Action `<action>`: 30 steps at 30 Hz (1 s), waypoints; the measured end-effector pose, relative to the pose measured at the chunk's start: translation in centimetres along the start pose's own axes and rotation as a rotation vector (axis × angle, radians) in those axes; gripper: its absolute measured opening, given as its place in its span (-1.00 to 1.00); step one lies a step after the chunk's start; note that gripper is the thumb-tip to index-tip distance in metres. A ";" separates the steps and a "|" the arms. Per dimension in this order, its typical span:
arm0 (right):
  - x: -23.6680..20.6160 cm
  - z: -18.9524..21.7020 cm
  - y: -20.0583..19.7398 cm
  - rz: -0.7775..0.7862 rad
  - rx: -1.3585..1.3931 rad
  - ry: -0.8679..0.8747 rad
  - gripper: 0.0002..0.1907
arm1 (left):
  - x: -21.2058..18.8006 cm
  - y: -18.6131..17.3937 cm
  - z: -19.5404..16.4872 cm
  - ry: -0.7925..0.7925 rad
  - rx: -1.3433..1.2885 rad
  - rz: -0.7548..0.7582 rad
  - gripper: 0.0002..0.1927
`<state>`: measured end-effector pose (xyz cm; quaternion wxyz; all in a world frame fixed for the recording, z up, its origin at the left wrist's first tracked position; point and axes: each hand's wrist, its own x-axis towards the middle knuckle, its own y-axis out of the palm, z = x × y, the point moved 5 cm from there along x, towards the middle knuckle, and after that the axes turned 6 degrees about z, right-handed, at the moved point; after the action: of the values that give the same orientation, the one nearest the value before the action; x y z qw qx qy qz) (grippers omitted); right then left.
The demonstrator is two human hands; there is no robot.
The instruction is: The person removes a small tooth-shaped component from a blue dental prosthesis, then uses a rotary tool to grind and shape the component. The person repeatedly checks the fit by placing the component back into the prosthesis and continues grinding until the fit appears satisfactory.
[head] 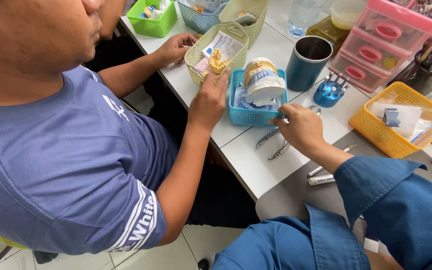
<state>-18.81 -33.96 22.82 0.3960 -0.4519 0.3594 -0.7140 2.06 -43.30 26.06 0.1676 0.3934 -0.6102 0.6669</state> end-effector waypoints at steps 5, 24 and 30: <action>-0.5 -0.4 1.0 -0.012 -0.042 -0.034 -0.75 | 0.2 -0.1 2.7 -0.027 0.101 -0.005 -0.80; 6.8 11.9 -5.6 -0.354 -0.261 -0.380 -0.88 | 1.2 0.8 -0.2 0.288 0.082 0.116 -0.67; 13.7 19.5 -1.8 0.074 -0.247 -0.335 -0.56 | 2.9 -0.3 -1.0 0.238 0.086 0.102 -0.76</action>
<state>-4.87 -48.38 35.85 0.4177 -0.5958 0.3897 -0.5645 0.07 -43.10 28.42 0.1877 0.2868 -0.5758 0.7422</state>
